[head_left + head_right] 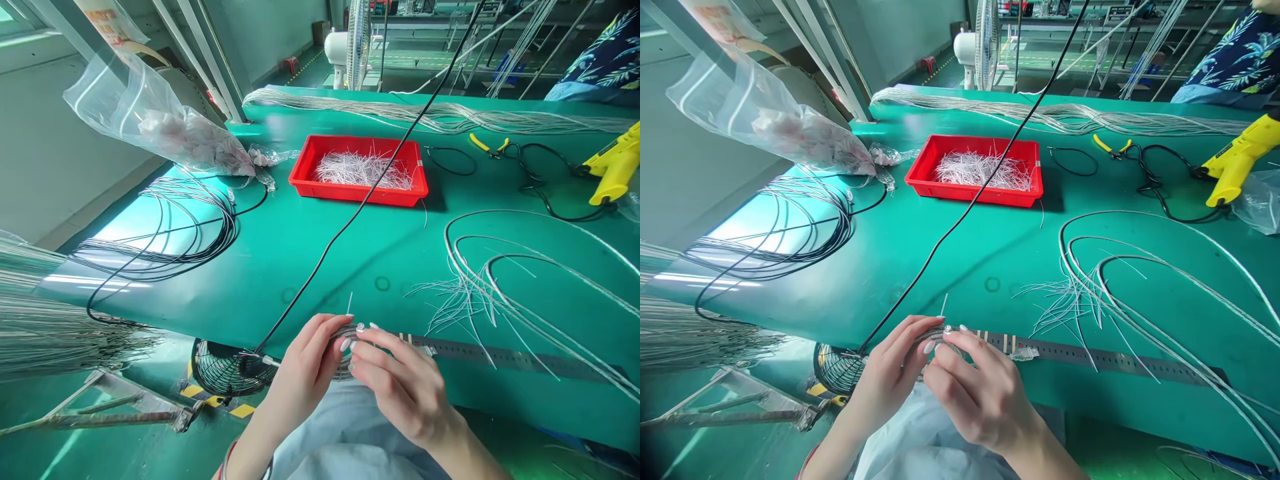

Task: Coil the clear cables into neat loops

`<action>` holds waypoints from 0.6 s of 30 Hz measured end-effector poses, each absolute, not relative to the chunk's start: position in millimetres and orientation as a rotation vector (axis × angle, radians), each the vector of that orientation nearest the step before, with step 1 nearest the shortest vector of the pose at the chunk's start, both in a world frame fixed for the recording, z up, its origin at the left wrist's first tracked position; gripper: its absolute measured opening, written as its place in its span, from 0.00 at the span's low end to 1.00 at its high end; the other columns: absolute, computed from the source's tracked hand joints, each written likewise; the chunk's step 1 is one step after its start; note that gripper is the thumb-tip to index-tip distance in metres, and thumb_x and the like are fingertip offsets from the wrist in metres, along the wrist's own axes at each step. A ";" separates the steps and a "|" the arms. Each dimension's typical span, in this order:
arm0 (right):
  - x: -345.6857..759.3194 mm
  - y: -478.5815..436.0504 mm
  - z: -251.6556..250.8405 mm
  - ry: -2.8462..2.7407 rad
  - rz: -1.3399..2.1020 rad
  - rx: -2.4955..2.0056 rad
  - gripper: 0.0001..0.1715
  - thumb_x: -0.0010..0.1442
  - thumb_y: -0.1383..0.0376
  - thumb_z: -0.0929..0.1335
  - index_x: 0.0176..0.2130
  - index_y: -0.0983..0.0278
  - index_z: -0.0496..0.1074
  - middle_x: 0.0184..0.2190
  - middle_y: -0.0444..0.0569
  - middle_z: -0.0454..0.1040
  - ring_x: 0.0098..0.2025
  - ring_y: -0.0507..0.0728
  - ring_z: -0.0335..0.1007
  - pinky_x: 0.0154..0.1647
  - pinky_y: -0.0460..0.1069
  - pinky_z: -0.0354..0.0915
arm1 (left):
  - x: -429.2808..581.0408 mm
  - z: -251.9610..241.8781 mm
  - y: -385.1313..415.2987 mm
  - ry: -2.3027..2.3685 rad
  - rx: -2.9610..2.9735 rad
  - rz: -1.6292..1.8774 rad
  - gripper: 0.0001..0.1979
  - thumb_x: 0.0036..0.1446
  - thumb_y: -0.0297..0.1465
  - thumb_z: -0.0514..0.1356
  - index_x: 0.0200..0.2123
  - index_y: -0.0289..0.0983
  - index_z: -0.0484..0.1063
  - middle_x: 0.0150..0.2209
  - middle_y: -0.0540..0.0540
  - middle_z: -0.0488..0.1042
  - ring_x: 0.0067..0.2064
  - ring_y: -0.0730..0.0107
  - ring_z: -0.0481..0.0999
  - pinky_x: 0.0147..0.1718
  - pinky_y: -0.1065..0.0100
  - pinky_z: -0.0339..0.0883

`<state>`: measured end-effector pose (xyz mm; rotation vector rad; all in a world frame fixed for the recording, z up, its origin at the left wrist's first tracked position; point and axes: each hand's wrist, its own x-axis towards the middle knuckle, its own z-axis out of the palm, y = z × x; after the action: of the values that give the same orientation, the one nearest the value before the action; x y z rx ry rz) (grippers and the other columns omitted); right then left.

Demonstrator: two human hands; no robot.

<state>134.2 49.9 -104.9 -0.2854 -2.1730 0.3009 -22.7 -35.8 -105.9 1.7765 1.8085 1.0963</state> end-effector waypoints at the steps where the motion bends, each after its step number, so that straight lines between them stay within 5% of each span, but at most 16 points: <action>1: 134.7 50.5 -106.2 -2.143 0.378 -0.310 0.10 0.61 0.78 0.65 0.40 0.65 0.69 0.35 0.48 0.80 0.43 0.58 0.77 0.45 0.51 0.74 | -22.0 -105.7 -35.6 1.801 1.791 1.099 0.14 0.67 0.23 0.52 0.54 0.39 0.64 0.46 0.46 0.71 0.43 0.74 0.73 0.42 0.76 0.68; 7: 136.8 56.7 -105.1 -2.049 0.669 -0.538 0.13 0.63 0.78 0.63 0.38 0.60 0.60 0.33 0.44 0.79 0.31 0.50 0.77 0.33 0.44 0.72 | -19.7 -104.0 -34.5 1.732 1.880 1.051 0.13 0.67 0.25 0.52 0.54 0.37 0.64 0.46 0.44 0.70 0.44 0.70 0.72 0.43 0.73 0.67; 14: 141.5 57.1 -102.2 -1.927 1.095 -0.687 0.11 0.63 0.74 0.67 0.36 0.59 0.62 0.34 0.39 0.78 0.39 0.46 0.77 0.40 0.39 0.70 | -17.5 -103.0 -33.8 1.703 1.970 1.076 0.15 0.67 0.38 0.54 0.52 0.37 0.64 0.43 0.42 0.72 0.43 0.67 0.73 0.40 0.70 0.69; 18: 145.2 56.0 -103.6 -1.768 1.429 -0.826 0.07 0.63 0.64 0.69 0.41 0.56 0.66 0.39 0.41 0.75 0.41 0.48 0.73 0.43 0.43 0.69 | -16.0 -102.0 -34.3 1.684 1.995 1.111 0.12 0.67 0.33 0.55 0.52 0.37 0.65 0.43 0.42 0.72 0.42 0.68 0.74 0.39 0.71 0.70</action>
<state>145.2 56.0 -103.6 -0.8256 -1.7675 1.4294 -16.0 -34.3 -102.0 1.9953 1.6841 1.1110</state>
